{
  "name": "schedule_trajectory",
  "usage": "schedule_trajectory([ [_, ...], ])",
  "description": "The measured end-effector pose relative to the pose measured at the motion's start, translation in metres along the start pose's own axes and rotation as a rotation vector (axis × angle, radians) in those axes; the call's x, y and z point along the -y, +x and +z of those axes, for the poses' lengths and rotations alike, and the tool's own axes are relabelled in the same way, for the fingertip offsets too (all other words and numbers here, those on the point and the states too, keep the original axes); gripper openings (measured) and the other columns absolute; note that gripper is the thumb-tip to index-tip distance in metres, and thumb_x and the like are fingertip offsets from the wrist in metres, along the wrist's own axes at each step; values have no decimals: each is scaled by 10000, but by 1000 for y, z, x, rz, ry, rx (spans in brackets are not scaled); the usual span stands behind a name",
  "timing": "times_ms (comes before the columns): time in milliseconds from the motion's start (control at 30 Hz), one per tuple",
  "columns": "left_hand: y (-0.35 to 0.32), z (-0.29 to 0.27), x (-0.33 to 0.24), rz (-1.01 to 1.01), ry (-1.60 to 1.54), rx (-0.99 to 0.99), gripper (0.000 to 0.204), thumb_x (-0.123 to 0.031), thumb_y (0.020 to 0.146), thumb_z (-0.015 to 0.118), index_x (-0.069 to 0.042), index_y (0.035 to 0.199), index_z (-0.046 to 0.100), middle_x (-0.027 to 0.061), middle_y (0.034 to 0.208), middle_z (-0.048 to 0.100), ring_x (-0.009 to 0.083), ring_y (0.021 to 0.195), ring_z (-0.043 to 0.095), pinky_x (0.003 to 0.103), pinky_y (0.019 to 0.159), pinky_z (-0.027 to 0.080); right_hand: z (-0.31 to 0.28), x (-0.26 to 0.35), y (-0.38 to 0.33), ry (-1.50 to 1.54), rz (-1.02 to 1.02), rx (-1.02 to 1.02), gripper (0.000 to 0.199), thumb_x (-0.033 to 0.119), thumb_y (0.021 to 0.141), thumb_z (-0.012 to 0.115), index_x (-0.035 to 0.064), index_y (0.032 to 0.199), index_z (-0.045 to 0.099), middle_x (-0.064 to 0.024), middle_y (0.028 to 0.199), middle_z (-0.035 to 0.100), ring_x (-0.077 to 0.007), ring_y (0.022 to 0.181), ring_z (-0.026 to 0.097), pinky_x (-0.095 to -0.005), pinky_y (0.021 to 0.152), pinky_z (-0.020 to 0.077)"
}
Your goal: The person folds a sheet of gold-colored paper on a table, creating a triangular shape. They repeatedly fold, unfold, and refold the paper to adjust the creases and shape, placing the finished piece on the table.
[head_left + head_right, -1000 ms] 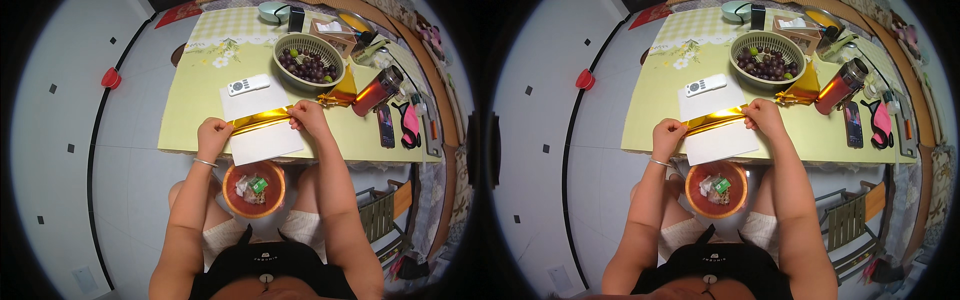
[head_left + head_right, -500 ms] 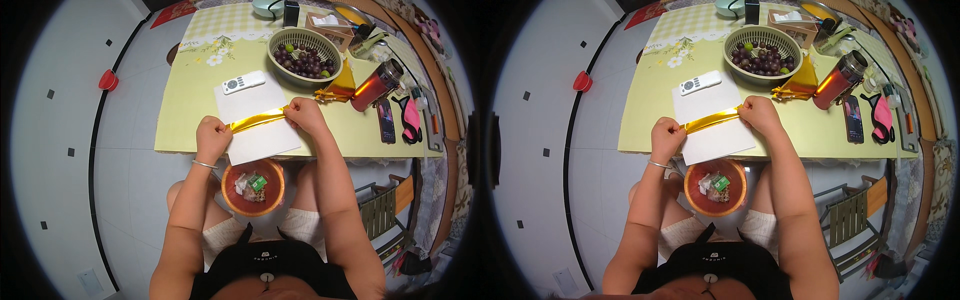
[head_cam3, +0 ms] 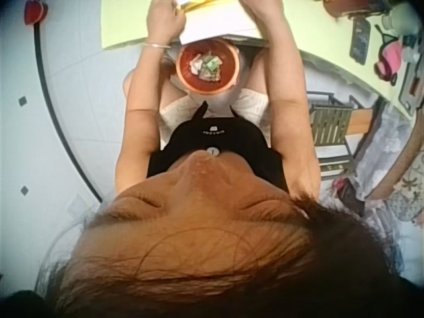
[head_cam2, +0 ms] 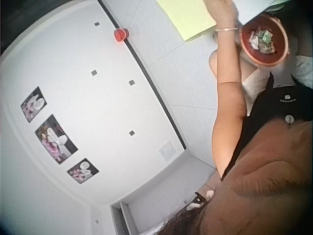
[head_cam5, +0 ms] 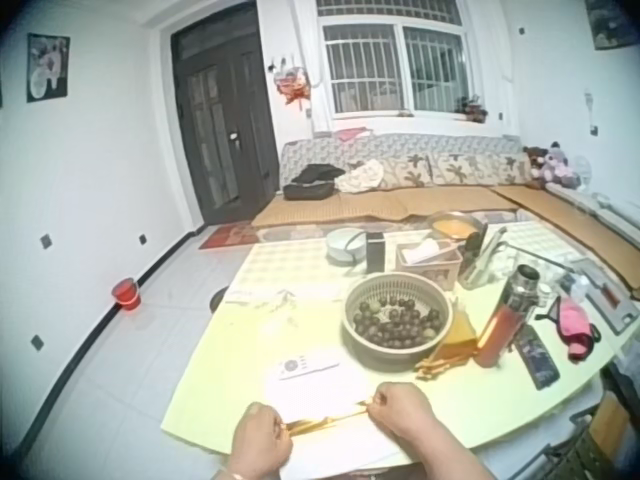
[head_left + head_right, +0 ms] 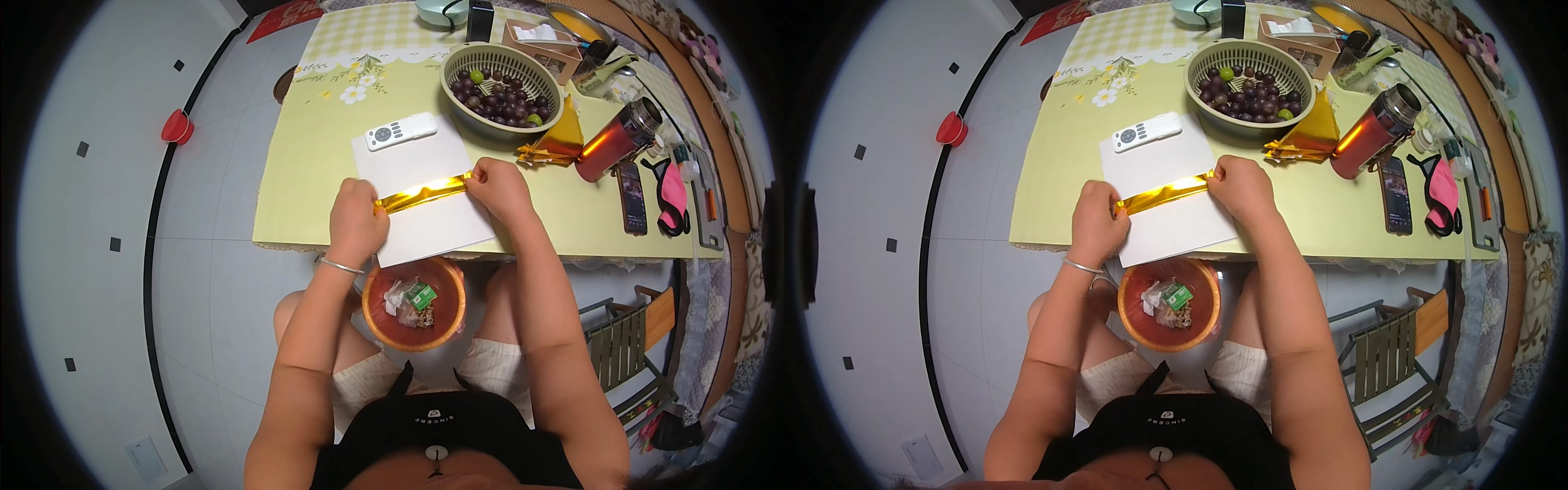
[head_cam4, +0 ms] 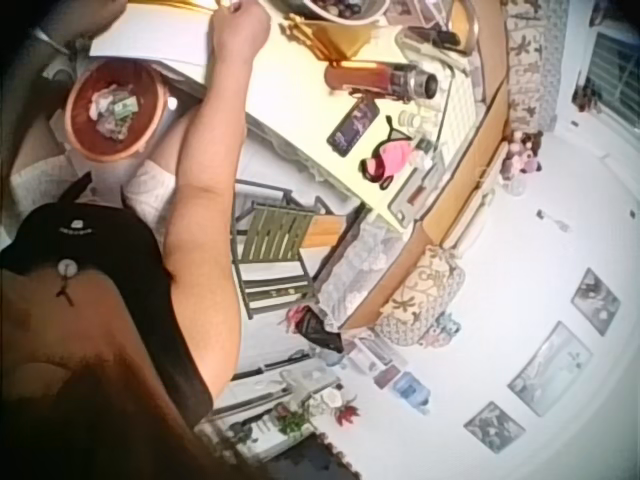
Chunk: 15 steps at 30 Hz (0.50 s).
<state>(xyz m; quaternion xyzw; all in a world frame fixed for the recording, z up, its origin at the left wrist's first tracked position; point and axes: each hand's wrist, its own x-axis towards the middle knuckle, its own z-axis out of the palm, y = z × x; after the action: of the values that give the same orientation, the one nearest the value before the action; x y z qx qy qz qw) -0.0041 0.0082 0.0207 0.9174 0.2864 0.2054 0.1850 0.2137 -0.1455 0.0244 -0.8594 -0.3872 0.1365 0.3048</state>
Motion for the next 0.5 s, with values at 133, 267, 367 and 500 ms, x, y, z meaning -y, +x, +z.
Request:
schedule_trajectory([
  [133,-1,5,-6,398,302,57,487,-50,858,590,-224,1310,632,119,1471,485,369,1362,413,585,1122,268,-2,21,-10,-221,-73,-98,210,144,811,712,34,978,648,-166,1027,688,-290,960,648,-412,818,511],
  [267,1,6,-7,398,331,188,461,-115,939,525,-314,1341,631,35,1575,411,366,1486,288,684,1174,113,23,18,-14,-519,-505,-359,325,107,861,601,-9,1164,622,-181,1382,567,-344,1337,480,-467,1118,380],
  [367,0,5,-7,372,330,202,473,-105,921,545,-292,1347,627,52,1571,414,371,1486,285,677,1172,130,44,33,-33,-343,-673,-24,513,190,907,599,-43,1357,522,-224,1460,494,-342,1430,393,-489,1203,259],
  [500,-6,3,-4,344,295,226,497,-65,898,535,-243,1354,623,75,1563,420,380,1486,282,680,1167,143,50,28,-54,-329,-585,152,870,505,928,603,-44,1524,289,-225,1609,259,-329,1512,224,-452,1233,192],
])
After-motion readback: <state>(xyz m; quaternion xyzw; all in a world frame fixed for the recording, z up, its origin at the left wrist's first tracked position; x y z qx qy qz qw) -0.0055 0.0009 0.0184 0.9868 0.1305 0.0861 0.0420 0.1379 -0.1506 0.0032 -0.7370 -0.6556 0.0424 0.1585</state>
